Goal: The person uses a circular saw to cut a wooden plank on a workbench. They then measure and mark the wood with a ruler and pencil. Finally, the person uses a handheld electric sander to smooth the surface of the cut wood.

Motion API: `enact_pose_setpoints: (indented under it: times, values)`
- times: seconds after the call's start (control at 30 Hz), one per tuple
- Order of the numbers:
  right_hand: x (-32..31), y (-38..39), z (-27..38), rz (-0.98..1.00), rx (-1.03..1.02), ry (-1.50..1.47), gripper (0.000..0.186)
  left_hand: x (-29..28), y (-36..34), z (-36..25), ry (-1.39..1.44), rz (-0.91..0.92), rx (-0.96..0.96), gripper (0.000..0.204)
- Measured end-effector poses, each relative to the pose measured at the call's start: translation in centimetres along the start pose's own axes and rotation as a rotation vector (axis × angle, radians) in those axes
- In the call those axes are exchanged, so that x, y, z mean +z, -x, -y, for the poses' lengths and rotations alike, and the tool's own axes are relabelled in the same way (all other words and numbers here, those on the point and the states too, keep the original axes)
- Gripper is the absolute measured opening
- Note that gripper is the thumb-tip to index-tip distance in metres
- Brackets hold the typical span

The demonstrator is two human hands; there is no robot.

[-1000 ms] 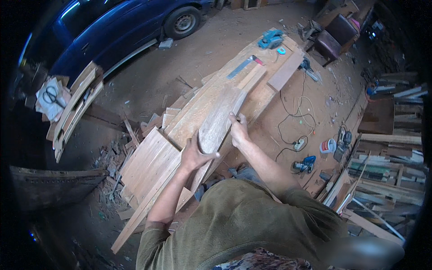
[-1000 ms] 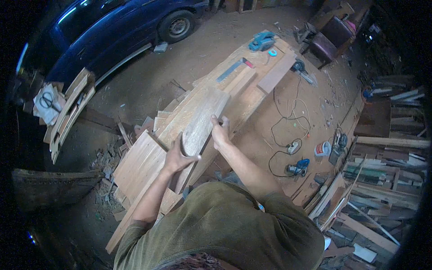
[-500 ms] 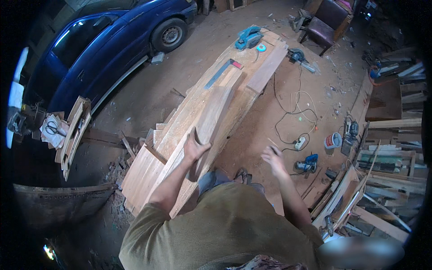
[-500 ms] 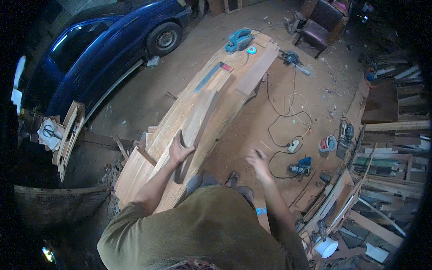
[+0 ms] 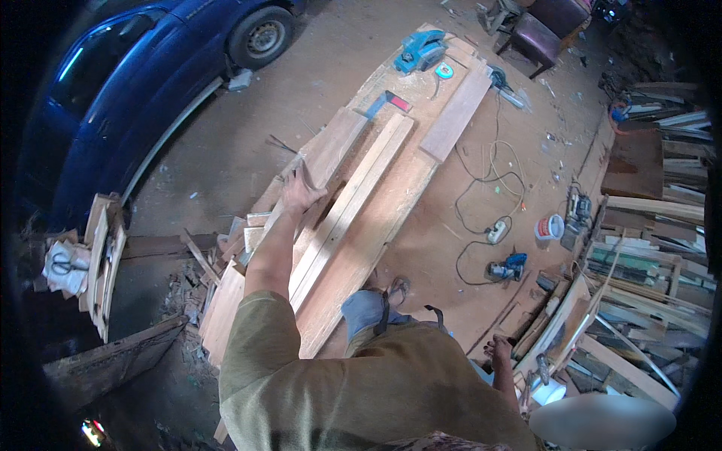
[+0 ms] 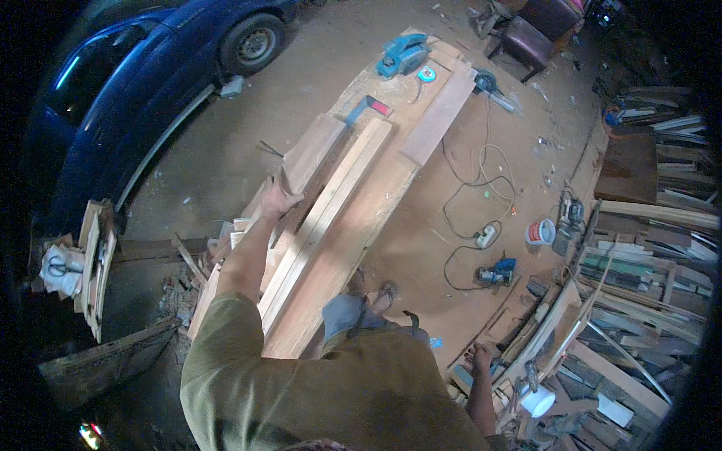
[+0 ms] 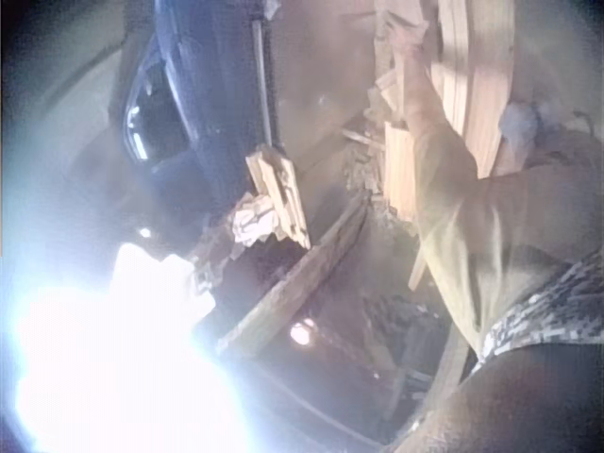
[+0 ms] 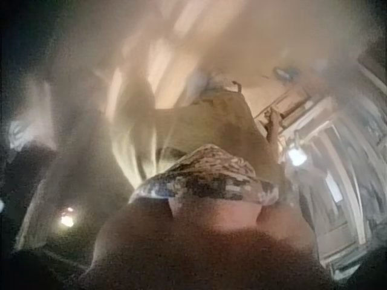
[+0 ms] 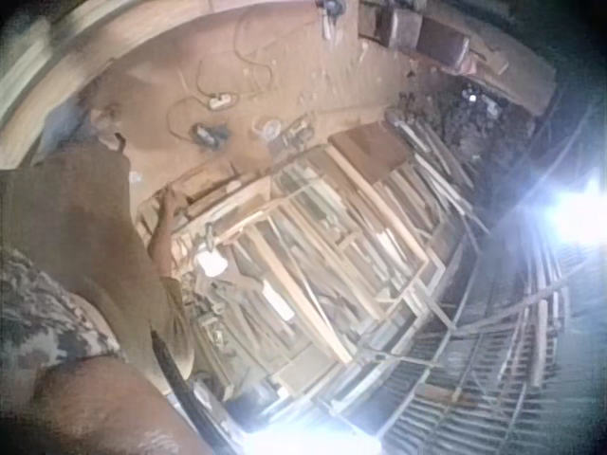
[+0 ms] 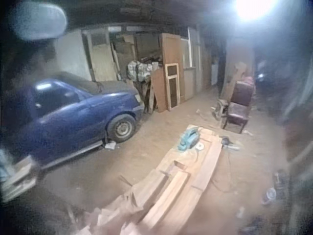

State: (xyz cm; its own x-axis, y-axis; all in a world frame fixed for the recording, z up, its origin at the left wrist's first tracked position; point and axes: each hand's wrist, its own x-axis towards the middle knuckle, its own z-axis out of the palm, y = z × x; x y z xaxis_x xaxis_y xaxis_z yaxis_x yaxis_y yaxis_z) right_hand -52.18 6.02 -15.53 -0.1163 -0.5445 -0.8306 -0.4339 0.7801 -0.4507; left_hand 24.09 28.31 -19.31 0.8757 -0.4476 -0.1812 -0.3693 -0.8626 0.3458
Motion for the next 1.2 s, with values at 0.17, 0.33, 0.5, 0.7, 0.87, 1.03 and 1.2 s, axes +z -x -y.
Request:
enact_pose_setpoints:
  times: [0.17,0.33,0.5,0.7,0.87,1.03,1.2]
  values:
    - [4.0,2.0,0.8,-0.001,-0.201,0.239,0.024,5.3,-3.1,1.0,0.008,0.169,0.051,0.124]
    - [10.8,2.3,2.5,0.094,-0.229,0.226,0.042,7.2,-3.2,3.0,0.095,0.091,0.121,0.095]
    - [13.9,2.1,1.1,0.094,-0.338,0.258,0.040,6.0,0.5,-2.1,0.290,-0.212,0.359,0.057]
    - [14.0,1.7,-3.8,0.013,-0.207,0.270,0.044,3.8,13.3,-10.0,0.794,0.319,0.210,0.038]
    - [12.3,1.6,-8.9,0.015,-0.056,0.285,0.038,4.5,20.1,-11.9,0.653,0.806,0.248,0.039]
    - [9.2,-1.3,-10.2,-0.025,-0.019,0.243,0.036,8.4,23.1,-10.8,0.436,0.821,0.351,0.039]
    - [5.6,-8.4,-9.5,-0.017,-0.124,0.392,0.043,10.0,23.2,-12.8,0.188,0.872,0.286,0.039]
